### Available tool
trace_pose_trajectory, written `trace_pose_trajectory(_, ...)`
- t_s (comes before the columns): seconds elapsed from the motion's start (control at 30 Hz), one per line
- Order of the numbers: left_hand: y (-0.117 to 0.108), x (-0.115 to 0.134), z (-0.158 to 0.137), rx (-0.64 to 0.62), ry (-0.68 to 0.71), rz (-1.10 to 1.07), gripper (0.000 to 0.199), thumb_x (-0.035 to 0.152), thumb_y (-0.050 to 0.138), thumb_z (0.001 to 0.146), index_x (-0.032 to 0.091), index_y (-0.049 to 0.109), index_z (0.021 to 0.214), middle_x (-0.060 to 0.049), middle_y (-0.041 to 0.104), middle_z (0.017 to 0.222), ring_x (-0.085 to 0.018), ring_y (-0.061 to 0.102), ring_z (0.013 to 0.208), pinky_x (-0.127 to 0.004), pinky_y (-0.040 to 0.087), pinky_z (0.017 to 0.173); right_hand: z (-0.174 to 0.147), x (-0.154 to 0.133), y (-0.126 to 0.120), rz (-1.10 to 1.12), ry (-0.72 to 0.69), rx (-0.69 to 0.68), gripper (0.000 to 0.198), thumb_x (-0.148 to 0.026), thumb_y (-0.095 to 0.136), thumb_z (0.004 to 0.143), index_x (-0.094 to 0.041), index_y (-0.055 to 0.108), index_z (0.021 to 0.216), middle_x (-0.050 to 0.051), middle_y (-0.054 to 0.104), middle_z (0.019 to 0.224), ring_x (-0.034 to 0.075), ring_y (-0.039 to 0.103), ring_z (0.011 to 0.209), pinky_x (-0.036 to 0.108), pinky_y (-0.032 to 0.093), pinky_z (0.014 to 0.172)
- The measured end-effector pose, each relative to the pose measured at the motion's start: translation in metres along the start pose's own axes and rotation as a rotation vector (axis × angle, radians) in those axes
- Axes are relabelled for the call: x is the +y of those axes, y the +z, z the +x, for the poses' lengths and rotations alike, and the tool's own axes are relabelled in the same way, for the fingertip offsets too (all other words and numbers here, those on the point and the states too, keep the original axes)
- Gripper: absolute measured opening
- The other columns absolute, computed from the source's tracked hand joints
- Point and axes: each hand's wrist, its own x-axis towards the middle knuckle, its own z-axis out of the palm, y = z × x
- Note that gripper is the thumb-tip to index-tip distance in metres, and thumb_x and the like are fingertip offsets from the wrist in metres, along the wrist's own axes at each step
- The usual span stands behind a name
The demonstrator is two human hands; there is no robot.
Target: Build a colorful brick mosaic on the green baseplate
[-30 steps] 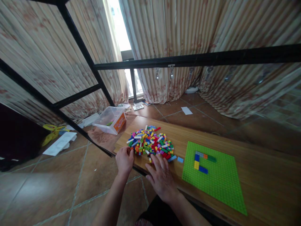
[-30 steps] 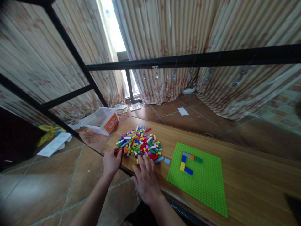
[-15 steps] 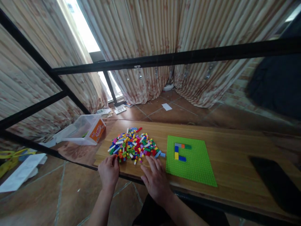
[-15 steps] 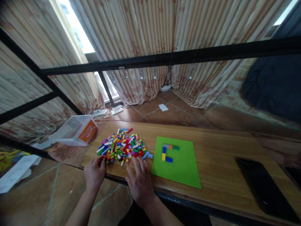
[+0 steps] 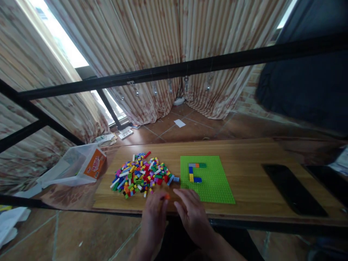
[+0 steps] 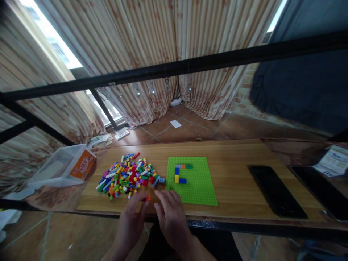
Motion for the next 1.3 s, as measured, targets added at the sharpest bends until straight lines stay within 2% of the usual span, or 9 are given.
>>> trace_pose_trajectory(0.1,0.033,0.027,-0.001,-0.190,0.066,-0.147,0.021,0.023,0.046,0.091,0.022,0.063,0.102,-0.005,0.068,0.100,-0.018,0.063,0.095,-0.032,0.050,0.084,-0.005,0.012,-0.025,0.045,0.086,-0.035,0.028,-0.023,0.044,0.094,-0.024,0.057,0.119,0.006,0.064,0.108,0.021,0.058,0.102,0.039,0.049,0.090)
trace_pose_trajectory(0.17,0.046,0.041,0.002,-0.264,0.029,-0.218,0.021,0.020,0.049,0.089,0.022,0.063,0.104,-0.005,0.069,0.099,-0.018,0.063,0.094,-0.032,0.050,0.084,-0.008,0.020,-0.041,0.077,0.148,-0.053,0.026,-0.023,0.045,0.094,-0.025,0.061,0.115,0.005,0.065,0.106,0.020,0.059,0.100,0.038,0.050,0.088)
trace_pose_trajectory(0.3,0.061,0.058,0.012,-0.327,-0.082,-0.298,0.019,0.014,0.053,0.083,0.020,0.065,0.096,-0.003,0.070,0.092,-0.017,0.064,0.088,-0.030,0.050,0.082,-0.016,0.035,-0.065,0.133,0.246,-0.067,0.024,-0.024,0.048,0.093,-0.028,0.063,0.111,0.003,0.065,0.110,0.019,0.059,0.103,0.035,0.049,0.090)
trace_pose_trajectory(0.47,0.076,0.066,0.024,-0.336,-0.057,-0.363,0.018,0.015,0.051,0.085,0.020,0.064,0.097,-0.003,0.069,0.091,-0.016,0.064,0.085,-0.027,0.051,0.077,-0.013,0.057,-0.075,0.113,0.223,-0.027,0.025,-0.023,0.050,0.091,-0.029,0.065,0.110,0.001,0.067,0.107,0.018,0.059,0.100,0.035,0.049,0.088)
trace_pose_trajectory(0.57,0.082,0.063,0.031,-0.279,-0.026,-0.293,0.024,0.016,0.048,0.087,0.018,0.061,0.107,-0.006,0.068,0.099,-0.017,0.064,0.088,-0.029,0.052,0.079,0.001,0.072,-0.077,0.041,0.185,0.030,0.025,-0.024,0.050,0.091,-0.028,0.066,0.110,0.003,0.068,0.103,0.020,0.058,0.099,0.037,0.048,0.088)
trace_pose_trajectory(0.73,0.086,0.050,0.044,-0.194,0.095,-0.089,0.032,0.014,0.043,0.089,0.018,0.056,0.117,-0.010,0.061,0.116,-0.019,0.059,0.107,-0.035,0.050,0.093,0.024,0.093,-0.075,-0.065,0.182,0.076,0.030,-0.022,0.053,0.088,-0.026,0.065,0.114,0.005,0.068,0.093,0.023,0.056,0.093,0.041,0.048,0.085)
trace_pose_trajectory(1.03,0.097,0.040,0.041,-0.314,0.237,0.163,0.044,0.014,0.041,0.087,0.017,0.050,0.130,-0.013,0.051,0.130,-0.023,0.051,0.118,-0.037,0.046,0.100,0.024,0.103,-0.067,-0.047,0.210,0.079,0.039,-0.019,0.053,0.087,-0.027,0.058,0.124,0.004,0.068,0.096,0.021,0.056,0.094,0.042,0.046,0.089)
trace_pose_trajectory(1.2,0.099,0.046,0.043,-0.415,0.236,0.337,0.059,0.011,0.045,0.081,0.025,0.042,0.139,-0.012,0.049,0.134,-0.026,0.051,0.115,-0.041,0.048,0.095,0.023,0.106,-0.066,-0.055,0.195,0.077,0.039,-0.019,0.051,0.088,-0.026,0.057,0.126,0.004,0.069,0.096,0.021,0.058,0.094,0.042,0.046,0.088)
trace_pose_trajectory(1.3,0.101,0.050,0.044,-0.447,0.240,0.411,0.062,0.011,0.047,0.079,0.026,0.043,0.139,-0.013,0.048,0.134,-0.029,0.053,0.108,-0.043,0.049,0.090,0.022,0.105,-0.066,-0.078,0.182,0.071,0.039,-0.020,0.050,0.089,-0.026,0.056,0.127,0.004,0.070,0.097,0.021,0.059,0.094,0.042,0.046,0.088)
